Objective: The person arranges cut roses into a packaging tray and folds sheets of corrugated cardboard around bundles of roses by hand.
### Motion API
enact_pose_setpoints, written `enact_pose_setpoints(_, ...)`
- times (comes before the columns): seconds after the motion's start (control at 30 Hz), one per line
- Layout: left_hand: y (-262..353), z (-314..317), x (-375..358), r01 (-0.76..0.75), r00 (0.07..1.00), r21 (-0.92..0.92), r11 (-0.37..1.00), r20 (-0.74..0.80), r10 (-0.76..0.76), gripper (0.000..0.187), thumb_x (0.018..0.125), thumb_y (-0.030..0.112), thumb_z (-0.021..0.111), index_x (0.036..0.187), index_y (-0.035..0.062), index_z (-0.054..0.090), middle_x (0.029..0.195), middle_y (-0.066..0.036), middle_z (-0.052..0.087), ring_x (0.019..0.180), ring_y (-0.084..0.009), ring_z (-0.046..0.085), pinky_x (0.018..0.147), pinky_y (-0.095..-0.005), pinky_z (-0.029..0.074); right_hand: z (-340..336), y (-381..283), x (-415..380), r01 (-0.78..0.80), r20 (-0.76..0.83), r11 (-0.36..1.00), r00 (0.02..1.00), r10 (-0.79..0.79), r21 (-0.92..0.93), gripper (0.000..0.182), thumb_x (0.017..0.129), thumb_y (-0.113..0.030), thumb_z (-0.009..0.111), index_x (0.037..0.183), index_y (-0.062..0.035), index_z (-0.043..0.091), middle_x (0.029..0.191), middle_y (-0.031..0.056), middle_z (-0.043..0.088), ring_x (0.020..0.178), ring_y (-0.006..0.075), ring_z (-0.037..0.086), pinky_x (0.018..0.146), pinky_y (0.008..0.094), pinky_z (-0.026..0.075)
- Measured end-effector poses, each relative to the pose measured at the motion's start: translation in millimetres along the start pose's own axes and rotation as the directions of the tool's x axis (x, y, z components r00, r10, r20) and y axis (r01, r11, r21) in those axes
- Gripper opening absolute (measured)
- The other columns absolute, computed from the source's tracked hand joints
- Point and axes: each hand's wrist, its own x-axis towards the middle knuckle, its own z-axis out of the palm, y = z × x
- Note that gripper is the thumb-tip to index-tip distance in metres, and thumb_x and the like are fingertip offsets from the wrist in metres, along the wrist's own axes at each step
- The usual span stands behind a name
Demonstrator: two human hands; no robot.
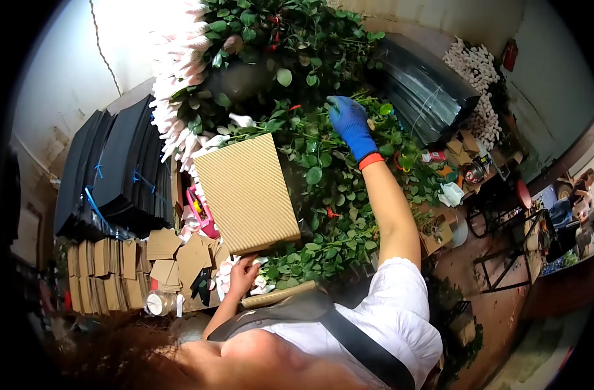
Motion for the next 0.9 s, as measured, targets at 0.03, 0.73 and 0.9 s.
enact_pose_setpoints(0.03, -3.2, -1.5, -1.8, -0.005, 1.000, 0.011, 1.000, -0.002, 0.005, 0.031, 0.088, 0.017, 0.074, 0.117, 0.0046, 0.070, 0.072, -0.009, 0.068, 0.054, -0.0150, 0.061, 0.053, -0.0295, 0.048, 4.8, 3.6, -4.2, -0.001, 0.066, 0.999, 0.998, 0.003, -0.040, 0.042, 0.086, -0.029, 0.064, 0.123, -0.0110, 0.064, 0.120, 0.0137, 0.067, 0.110, 0.0337, 0.063, 0.097, 0.0440, 0.050)
enact_pose_setpoints(0.73, 17.2, -5.8, -3.9, 0.102, 0.995, 0.129, 0.986, -0.006, -0.102, 0.035, 0.084, 0.025, 0.075, 0.115, 0.0085, 0.071, 0.088, -0.016, 0.071, 0.077, -0.0282, 0.069, 0.071, -0.0368, 0.055, -67.5, 20.2, -29.0, 0.181, -0.064, 0.973, 0.979, -0.192, -0.146, 0.020, 0.080, -0.016, 0.069, 0.097, -0.0046, 0.070, 0.098, 0.0138, 0.070, 0.093, 0.0372, 0.064, 0.082, 0.0468, 0.051)
enact_pose_setpoints(0.9, -2.3, 1.1, -2.6, 0.024, 0.998, 0.118, 0.993, -0.055, -0.018, 0.034, 0.085, 0.025, 0.075, 0.114, 0.0068, 0.072, 0.082, -0.015, 0.068, 0.071, -0.0268, 0.065, 0.065, -0.0372, 0.052, -75.7, 25.1, -77.2, 0.314, -0.215, 0.901, 0.898, -0.384, -0.301, 0.027, 0.080, -0.019, 0.072, 0.104, -0.0081, 0.068, 0.100, 0.0131, 0.067, 0.090, 0.0361, 0.062, 0.084, 0.0471, 0.050)
